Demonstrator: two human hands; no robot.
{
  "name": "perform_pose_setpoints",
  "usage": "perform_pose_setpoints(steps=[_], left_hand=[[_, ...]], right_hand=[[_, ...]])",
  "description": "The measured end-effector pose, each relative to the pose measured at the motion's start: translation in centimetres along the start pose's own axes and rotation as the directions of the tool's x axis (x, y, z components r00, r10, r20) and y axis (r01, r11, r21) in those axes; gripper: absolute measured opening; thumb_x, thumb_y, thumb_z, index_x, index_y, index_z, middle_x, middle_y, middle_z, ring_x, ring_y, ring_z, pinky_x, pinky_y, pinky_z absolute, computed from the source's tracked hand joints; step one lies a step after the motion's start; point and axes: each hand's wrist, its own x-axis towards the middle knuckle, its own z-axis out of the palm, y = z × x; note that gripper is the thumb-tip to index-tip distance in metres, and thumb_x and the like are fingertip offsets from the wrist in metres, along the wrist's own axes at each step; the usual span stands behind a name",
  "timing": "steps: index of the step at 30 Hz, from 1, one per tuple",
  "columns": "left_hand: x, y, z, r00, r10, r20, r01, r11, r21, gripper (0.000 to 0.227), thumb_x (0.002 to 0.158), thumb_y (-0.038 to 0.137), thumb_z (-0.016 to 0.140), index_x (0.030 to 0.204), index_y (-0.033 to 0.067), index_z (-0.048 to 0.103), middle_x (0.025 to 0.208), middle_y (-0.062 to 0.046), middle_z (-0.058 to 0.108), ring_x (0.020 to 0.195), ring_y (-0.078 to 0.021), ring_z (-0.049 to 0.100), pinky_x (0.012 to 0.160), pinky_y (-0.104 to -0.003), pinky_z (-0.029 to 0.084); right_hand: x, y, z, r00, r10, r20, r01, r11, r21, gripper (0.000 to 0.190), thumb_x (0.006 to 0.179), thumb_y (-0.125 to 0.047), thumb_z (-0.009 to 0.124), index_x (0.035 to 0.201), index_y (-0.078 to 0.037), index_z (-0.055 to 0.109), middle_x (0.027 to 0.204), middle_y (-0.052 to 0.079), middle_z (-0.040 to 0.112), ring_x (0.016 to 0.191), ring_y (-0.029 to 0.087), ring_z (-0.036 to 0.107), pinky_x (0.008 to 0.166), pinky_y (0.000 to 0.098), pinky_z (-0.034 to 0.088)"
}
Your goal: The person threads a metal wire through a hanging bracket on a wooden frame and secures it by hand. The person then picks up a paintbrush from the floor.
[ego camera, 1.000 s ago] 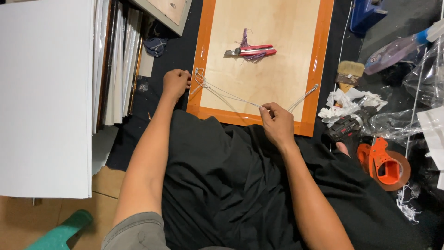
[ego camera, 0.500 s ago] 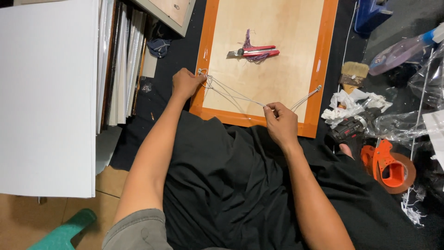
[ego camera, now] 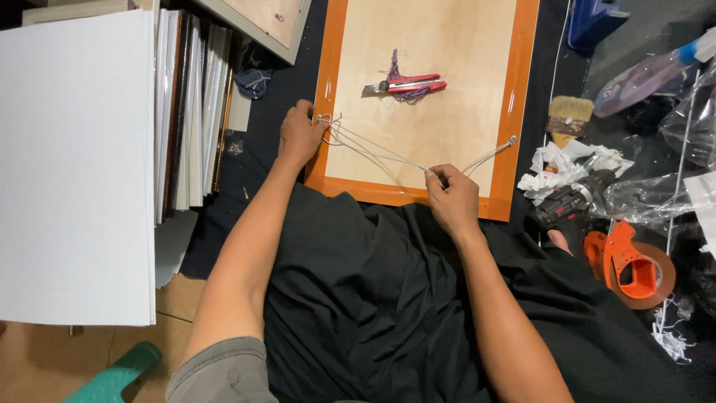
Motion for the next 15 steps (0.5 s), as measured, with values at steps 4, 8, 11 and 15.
perform_pose_setpoints(steps=[4,8,11,15], left_hand=[[1.0,-2.0,1.3,0.995,0.084,0.051,-0.086,0.995,0.042,0.015,0.099,0.018,0.066,0.104,0.0037,0.067,0.095,-0.022,0.066,0.096,-0.0467,0.070,0.080,-0.053,0.056],[0.5,-2.4,1.2,0.994,-0.078,-0.077,0.060,0.973,-0.222,0.022,0.100,0.028,0.053,0.108,0.0075,0.056,0.097,-0.023,0.071,0.089,-0.0402,0.073,0.077,-0.050,0.055],[0.3,-3.1,0.9,0.985,-0.098,-0.142,0.049,0.948,-0.315,0.018,0.101,0.022,0.056,0.107,0.0054,0.059,0.094,-0.019,0.072,0.077,-0.0295,0.076,0.069,-0.042,0.058],[0.1,-4.1,0.3,0.985,-0.162,-0.059,0.147,0.966,-0.212,0.048,0.089,0.027,0.080,0.124,0.0073,0.054,0.105,-0.014,0.072,0.096,-0.0345,0.074,0.076,-0.047,0.061]], right_hand=[[0.0,0.1,-0.1,1.000,0.003,0.000,-0.003,1.000,0.004,0.022,0.097,-0.027,0.065,0.101,-0.009,0.078,0.070,0.012,0.068,0.064,0.025,0.064,0.060,0.0372,0.048],[0.1,0.2,-0.1,1.000,0.008,-0.017,-0.008,1.000,0.004,0.023,0.097,-0.027,0.064,0.100,-0.009,0.078,0.069,0.011,0.067,0.063,0.024,0.064,0.060,0.0372,0.047],[0.0,0.4,-0.1,1.000,0.009,-0.026,-0.009,1.000,-0.008,0.023,0.097,-0.028,0.064,0.100,-0.010,0.078,0.069,0.012,0.067,0.064,0.026,0.065,0.060,0.0380,0.048],[0.3,0.5,-0.2,0.999,-0.010,-0.040,0.009,1.000,-0.010,0.023,0.097,-0.027,0.064,0.099,-0.009,0.078,0.069,0.013,0.067,0.064,0.027,0.065,0.060,0.0387,0.048]])
